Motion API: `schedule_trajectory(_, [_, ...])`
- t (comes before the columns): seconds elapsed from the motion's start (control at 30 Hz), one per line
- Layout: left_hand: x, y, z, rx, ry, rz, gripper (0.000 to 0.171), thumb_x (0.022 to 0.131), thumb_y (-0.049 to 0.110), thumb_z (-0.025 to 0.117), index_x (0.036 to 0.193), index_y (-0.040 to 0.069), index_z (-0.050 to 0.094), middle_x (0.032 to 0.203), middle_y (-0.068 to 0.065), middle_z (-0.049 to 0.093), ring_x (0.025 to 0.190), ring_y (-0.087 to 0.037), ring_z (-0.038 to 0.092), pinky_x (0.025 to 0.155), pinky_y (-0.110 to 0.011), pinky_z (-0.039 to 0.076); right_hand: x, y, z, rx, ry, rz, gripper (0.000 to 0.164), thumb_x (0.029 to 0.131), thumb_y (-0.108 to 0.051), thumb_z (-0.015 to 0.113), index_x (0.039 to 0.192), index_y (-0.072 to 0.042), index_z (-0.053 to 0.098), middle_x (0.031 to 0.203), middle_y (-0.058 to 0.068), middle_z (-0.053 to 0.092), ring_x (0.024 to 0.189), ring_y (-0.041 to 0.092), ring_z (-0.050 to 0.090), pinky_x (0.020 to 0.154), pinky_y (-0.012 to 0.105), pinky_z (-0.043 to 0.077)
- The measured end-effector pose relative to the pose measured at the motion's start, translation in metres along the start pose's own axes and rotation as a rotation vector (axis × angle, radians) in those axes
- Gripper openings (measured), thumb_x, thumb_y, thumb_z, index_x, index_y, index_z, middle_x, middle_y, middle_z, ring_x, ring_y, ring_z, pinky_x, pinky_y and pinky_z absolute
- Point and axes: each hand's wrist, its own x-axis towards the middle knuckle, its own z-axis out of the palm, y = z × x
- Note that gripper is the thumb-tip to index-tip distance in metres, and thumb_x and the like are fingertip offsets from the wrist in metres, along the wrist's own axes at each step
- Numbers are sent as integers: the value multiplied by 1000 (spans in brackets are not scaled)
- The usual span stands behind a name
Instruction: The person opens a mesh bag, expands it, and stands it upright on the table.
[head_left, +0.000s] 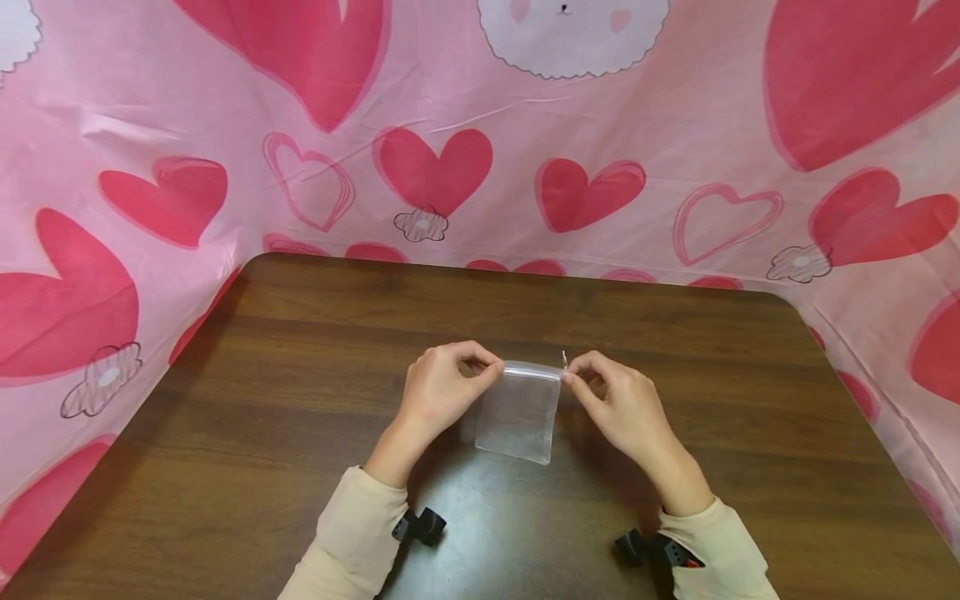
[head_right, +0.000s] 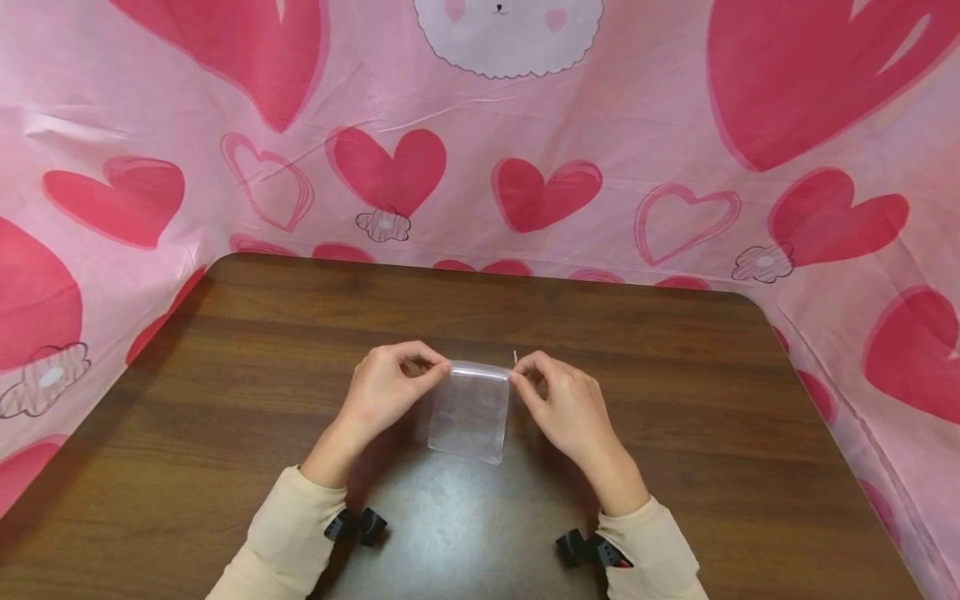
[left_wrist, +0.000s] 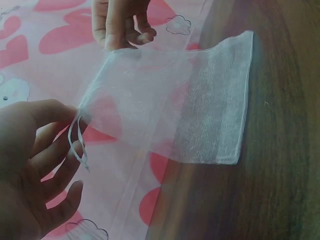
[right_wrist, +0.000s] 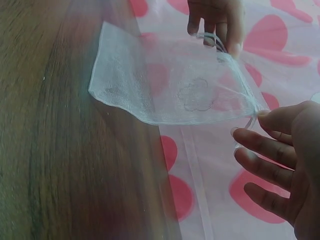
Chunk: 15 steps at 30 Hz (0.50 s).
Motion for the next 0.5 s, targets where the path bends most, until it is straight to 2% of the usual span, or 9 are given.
schedule_trajectory(0.13, [0, 0, 1, 37, 1, 27, 4, 85, 34, 73, 84, 32, 77, 73, 22, 65, 64, 2, 58, 68, -36, 46, -1, 3, 1, -35, 10, -37, 11, 88, -12, 76, 91, -16, 66, 84, -7, 69, 75, 14, 65, 68, 40, 53])
schedule_trajectory(0.27, [-1, 0, 2, 49, 16, 32, 3, 85, 33, 73, 84, 32, 76, 72, 22, 63, 65, 1, 57, 68, -36, 46, 0, 3, 1, -25, 8, -42, 12, 87, -10, 76, 91, -16, 66, 85, -7, 69, 76, 13, 65, 69, 39, 54])
schedule_trajectory(0.37, [-1, 1, 4, 15, 27, 16, 3, 87, 34, 74, 85, 33, 75, 72, 21, 63, 66, 0, 58, 68, -36, 45, 0, 2, 0, 35, 13, -23, 13, 86, -7, 76, 92, -14, 66, 84, -6, 69, 76, 11, 64, 68, 37, 54])
schedule_trajectory(0.5, [-2, 4, 6, -76, 27, 4, 4, 88, 35, 75, 89, 31, 73, 76, 20, 65, 69, -1, 59, 69, -34, 46, 1, -2, -1, 146, 35, 15, 15, 85, -2, 76, 92, -11, 67, 82, -6, 67, 73, 9, 60, 59, 28, 50])
